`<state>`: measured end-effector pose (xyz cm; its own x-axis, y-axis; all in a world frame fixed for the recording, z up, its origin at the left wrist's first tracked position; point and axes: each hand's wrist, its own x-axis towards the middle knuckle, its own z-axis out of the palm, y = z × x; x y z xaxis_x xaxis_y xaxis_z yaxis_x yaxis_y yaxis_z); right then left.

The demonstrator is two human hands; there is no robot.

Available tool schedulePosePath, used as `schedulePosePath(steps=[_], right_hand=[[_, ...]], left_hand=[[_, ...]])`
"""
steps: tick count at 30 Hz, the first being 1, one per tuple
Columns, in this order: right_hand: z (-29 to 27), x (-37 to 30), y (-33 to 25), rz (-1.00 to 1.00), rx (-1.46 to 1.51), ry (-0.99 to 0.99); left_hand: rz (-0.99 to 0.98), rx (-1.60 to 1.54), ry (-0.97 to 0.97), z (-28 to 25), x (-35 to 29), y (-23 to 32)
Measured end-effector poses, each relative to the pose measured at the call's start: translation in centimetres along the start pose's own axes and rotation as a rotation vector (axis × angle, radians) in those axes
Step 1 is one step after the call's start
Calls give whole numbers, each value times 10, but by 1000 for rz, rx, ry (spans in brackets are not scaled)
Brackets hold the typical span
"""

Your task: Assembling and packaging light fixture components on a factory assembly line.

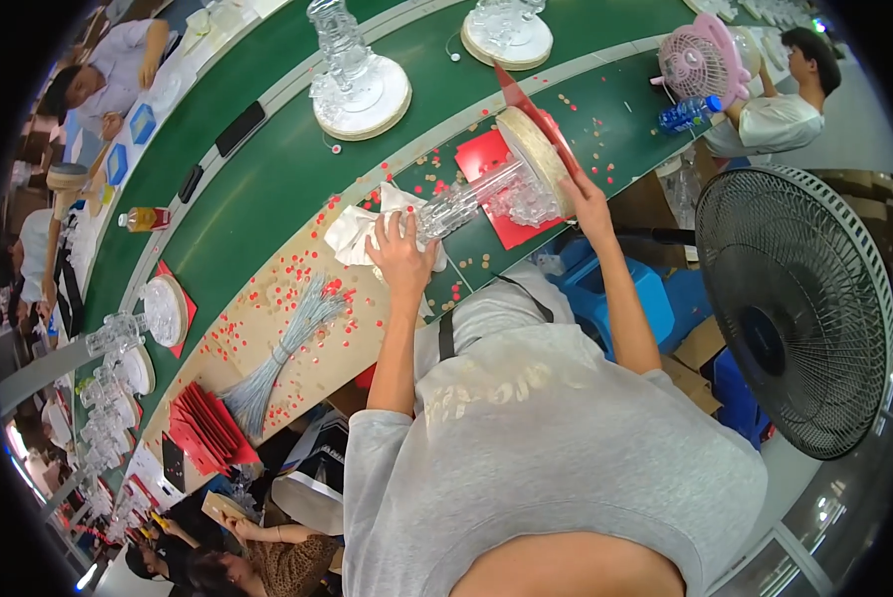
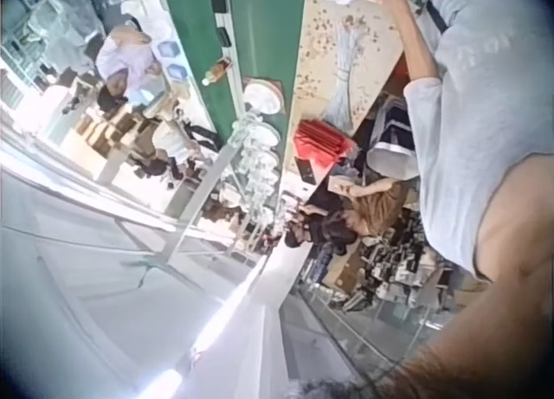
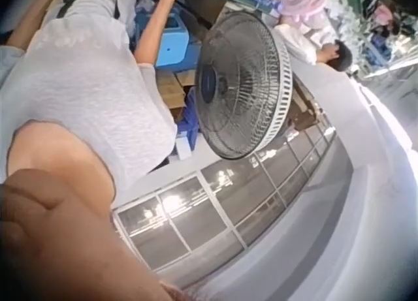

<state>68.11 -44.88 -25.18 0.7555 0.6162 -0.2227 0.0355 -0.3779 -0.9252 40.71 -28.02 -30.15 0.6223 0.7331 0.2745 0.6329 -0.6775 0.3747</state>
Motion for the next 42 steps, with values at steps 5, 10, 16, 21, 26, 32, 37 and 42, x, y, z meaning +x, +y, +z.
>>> schedulePosePath(steps=[5,10,16,21,26,32,37,42], right_hand=[[-1,-11,37,-67,-27,-66],[11,-13,35,-181,-67,5],[30,-34,-3,-164,-184,97],[59,-78,-75,-620,-414,140],[113,-130,-134,-937,-561,44],[164,-166,-161,-1070,-766,11],[187,-184,-175,-1131,-807,-83],[210,-192,-184,-1211,-668,-171]], left_hand=[[-33,117,-107,-1,6,2],[-72,130,-183,-3,19,1],[-58,-50,-14,-3,8,-25],[-14,-244,133,-7,-15,-55],[-77,-360,236,9,-55,-91],[-302,-622,-98,-38,-94,-111],[-378,-967,15,-118,-100,-73],[-160,-710,-35,-121,-78,-44]])
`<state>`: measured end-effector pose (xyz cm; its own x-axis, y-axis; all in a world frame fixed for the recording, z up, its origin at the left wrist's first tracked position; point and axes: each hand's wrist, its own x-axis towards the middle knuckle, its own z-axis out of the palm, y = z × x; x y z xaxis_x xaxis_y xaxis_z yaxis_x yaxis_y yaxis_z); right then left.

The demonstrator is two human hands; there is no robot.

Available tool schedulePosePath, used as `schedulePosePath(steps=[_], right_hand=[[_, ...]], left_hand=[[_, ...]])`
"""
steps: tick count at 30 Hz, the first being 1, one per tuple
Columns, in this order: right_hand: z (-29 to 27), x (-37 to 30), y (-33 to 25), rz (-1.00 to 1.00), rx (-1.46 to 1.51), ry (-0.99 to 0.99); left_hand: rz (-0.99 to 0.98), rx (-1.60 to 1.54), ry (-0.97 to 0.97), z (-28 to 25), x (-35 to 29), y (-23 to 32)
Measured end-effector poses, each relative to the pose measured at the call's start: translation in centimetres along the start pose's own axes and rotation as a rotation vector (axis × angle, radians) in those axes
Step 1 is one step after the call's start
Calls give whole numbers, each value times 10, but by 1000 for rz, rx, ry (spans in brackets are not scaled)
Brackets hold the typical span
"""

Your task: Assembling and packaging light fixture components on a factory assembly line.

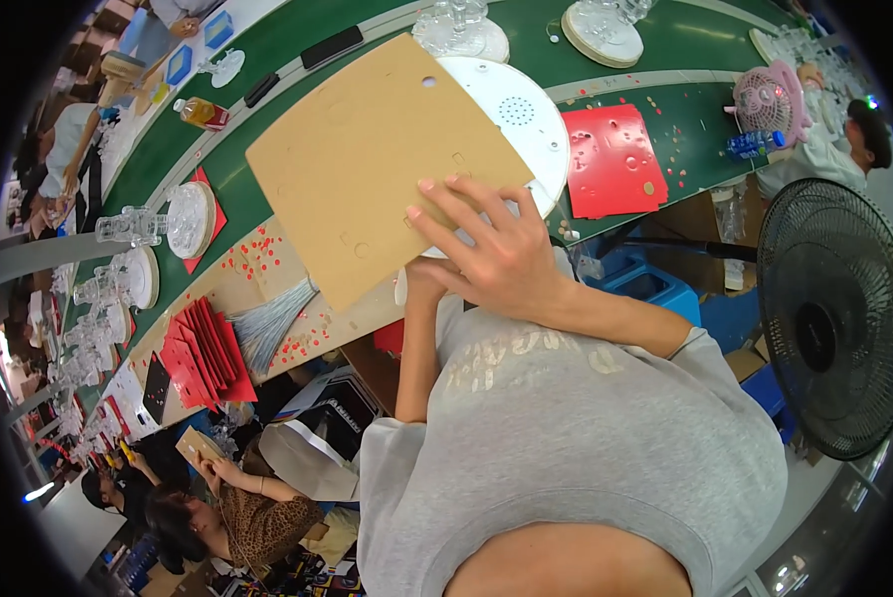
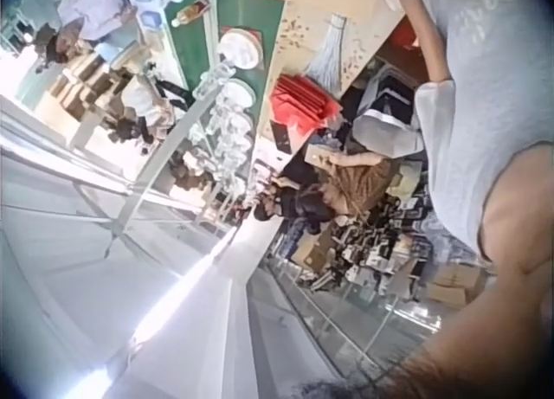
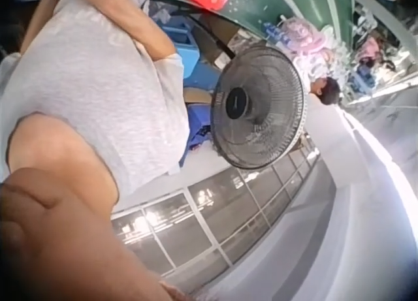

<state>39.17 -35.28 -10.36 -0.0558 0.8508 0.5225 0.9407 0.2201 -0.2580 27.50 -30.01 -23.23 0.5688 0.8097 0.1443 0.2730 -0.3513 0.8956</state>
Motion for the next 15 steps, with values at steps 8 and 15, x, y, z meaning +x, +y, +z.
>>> schedulePosePath(steps=[8,15], right_hand=[[-3,25,12,-150,87,190],[-65,47,100,234,-213,875]], left_hand=[[-19,-49,461,10,6,3],[-17,-225,441,-14,8,7]])
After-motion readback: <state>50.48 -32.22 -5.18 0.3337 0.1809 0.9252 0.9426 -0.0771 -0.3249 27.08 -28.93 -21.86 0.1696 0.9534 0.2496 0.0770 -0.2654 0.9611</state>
